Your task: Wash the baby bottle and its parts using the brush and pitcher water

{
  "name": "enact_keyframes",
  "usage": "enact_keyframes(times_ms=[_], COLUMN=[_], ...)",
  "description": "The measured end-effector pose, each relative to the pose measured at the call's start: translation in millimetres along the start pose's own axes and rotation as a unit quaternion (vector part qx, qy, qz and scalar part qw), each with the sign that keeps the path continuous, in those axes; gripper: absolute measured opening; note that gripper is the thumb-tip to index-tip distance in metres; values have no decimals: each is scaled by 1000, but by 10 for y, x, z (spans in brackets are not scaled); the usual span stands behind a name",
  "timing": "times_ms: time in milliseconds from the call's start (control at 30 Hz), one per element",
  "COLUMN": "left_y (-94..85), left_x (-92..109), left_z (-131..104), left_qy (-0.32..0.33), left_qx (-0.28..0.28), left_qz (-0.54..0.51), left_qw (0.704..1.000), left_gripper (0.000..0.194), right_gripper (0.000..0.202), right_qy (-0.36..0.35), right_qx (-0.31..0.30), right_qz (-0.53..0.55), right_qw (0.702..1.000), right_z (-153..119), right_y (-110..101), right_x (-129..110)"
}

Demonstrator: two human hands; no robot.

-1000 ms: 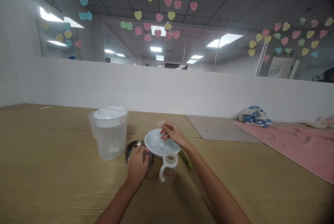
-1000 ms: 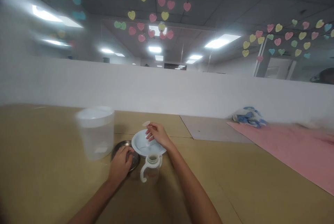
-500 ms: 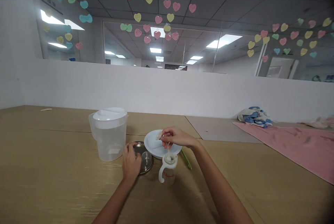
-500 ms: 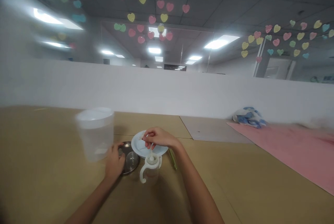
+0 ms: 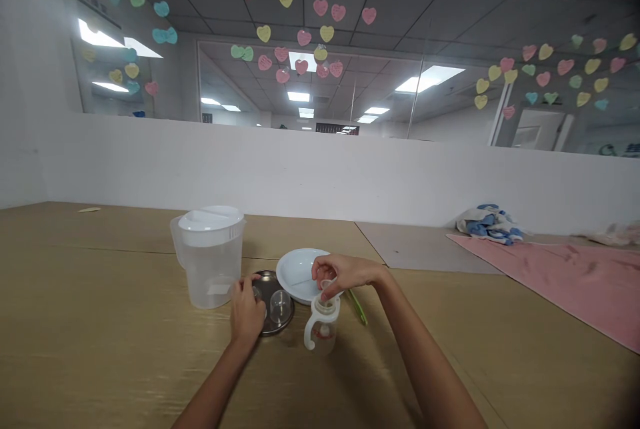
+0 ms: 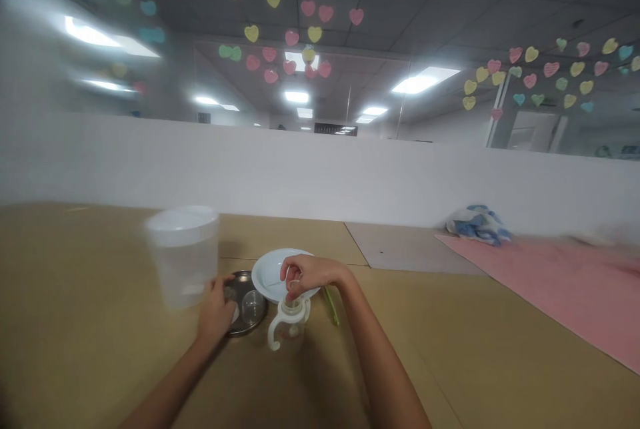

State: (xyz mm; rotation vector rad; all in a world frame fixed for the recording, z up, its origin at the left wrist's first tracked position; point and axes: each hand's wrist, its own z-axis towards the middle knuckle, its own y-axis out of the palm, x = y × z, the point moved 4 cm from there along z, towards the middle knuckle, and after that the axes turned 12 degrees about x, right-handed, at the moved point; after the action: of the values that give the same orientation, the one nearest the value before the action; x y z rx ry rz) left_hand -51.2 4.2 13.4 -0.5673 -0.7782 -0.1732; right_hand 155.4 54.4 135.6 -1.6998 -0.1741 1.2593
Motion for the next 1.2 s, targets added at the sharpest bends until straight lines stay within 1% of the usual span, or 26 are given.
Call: enact_keyframes(times_ms=[133, 333, 467, 600, 700, 833, 933, 1033, 1133, 1200], left_y=[17, 52, 37, -11, -23, -37, -24, 10, 17, -9], left_x=[-34, -52, -26, 41, 98, 137, 128, 106, 100, 114], left_z=[23, 41, 22, -15, -45, -61, -61, -59, -52, -42], left_qy=[19, 58, 66, 84, 90, 69, 54, 62, 77, 88], left_qx=[3, -17, -10, 4, -29, -65, -88, -106, -93, -66], left_qz=[12, 8, 1, 40, 63, 81, 95, 82, 42, 12], left_qw=[1000, 998, 998, 996, 994, 992, 990, 989, 992, 994], left_gripper=[49, 46, 47, 49, 45, 38, 39, 39, 39, 37], right_gripper=[42, 46, 47, 43, 42, 43, 43, 42, 44, 45], right_qy=[-10, -9, -5, -2, -2, 0, -1, -2, 1, 3], right_qx=[-2, -6, -2, 3, 5, 10, 10, 9, 14, 20], right_qz=[8, 10, 11, 20, 29, 34, 38, 36, 25, 17], right_qw=[1000, 1000, 1000, 1000, 1000, 999, 999, 999, 1000, 1000], right_z=[5, 22, 19, 5, -8, -20, -22, -22, -20, -16], right_y=[-3, -3, -13, -35, -51, -66, -66, -65, -72, -79], right_x=[7, 63, 67, 54, 44, 36, 28, 21, 30, 46])
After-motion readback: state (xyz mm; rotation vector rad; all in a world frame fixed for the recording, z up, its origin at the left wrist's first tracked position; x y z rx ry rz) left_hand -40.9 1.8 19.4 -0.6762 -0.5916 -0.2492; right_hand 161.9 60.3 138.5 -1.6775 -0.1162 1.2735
